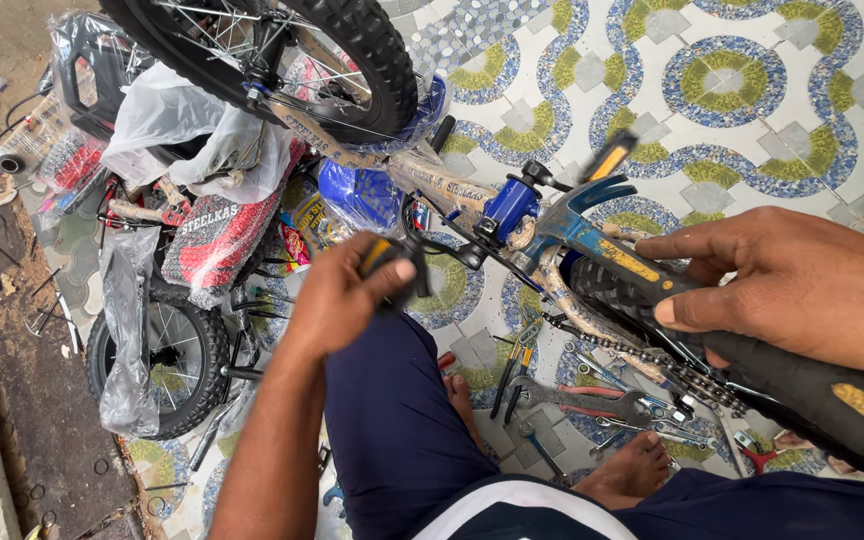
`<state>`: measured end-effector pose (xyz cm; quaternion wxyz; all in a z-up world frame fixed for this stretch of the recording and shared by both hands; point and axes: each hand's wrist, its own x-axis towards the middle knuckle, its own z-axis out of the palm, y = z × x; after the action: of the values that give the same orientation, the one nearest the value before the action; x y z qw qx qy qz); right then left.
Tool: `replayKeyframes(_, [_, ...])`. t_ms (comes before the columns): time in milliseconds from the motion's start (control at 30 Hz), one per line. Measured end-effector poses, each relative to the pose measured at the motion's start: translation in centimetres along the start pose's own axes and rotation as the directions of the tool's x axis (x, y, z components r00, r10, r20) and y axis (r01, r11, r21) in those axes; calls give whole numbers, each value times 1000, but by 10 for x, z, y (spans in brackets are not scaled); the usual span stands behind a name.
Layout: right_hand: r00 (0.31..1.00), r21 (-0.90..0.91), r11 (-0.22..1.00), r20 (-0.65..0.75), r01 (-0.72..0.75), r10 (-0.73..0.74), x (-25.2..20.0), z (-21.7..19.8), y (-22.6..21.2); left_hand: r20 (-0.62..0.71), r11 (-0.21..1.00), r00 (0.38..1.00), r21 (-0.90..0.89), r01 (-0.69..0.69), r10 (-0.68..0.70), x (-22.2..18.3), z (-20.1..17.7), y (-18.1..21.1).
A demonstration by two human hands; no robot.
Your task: The person assembles a bicycle by tightening the pedals and chain guard using wrenches, a screwdriver, and a hammer.
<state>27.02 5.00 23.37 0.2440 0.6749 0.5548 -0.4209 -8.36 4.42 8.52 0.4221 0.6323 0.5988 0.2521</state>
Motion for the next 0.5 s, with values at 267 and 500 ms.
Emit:
replayKeyframes(267, [991, 24, 995, -88, 99, -97, -5, 2, 2, -96, 826, 994, 555, 99, -54, 35, 73, -67])
replayKeyframes(500, [995, 24, 999, -95, 45, -43, -22, 8, -10, 162, 914, 987, 400, -63, -3, 15, 126, -74])
